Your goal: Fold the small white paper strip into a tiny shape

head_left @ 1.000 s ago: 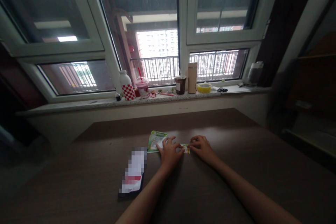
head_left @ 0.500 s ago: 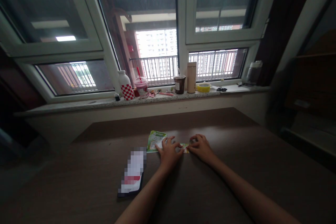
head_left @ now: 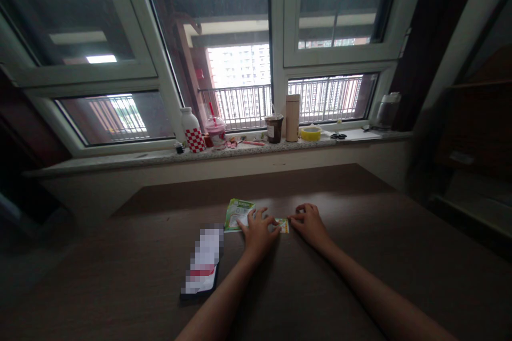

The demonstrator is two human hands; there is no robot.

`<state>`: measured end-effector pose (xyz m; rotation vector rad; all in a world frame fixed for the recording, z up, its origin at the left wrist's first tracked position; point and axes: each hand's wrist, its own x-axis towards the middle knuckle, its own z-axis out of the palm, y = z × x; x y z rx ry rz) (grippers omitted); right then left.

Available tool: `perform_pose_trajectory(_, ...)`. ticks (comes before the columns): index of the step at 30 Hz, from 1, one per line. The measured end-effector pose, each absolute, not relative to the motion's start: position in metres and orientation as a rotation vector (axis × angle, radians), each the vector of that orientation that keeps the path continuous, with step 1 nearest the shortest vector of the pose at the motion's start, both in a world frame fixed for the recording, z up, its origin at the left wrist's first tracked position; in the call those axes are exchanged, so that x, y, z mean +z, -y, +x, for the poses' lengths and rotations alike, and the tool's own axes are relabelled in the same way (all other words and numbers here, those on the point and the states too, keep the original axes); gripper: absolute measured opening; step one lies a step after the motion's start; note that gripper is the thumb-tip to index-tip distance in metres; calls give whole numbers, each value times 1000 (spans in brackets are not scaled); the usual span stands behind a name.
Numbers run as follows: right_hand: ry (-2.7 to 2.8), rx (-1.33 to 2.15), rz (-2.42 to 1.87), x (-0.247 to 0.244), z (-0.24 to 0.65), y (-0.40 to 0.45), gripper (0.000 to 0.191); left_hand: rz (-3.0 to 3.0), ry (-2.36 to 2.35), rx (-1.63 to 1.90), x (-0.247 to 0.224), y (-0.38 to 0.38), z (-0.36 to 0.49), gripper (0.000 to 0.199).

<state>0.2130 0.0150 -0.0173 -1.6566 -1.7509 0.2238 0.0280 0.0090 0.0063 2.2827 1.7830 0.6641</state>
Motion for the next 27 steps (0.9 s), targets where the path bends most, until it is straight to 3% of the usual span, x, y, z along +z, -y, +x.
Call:
perform_pose_trajectory(15,1763,248,-1637,-15,209,-13,9,2296,-1728,703,3,-10,27,12)
perform_pose_trajectory(27,1752,244,-1748,-10,202,-13,13,2285,-1730,724,4,-9,28,12)
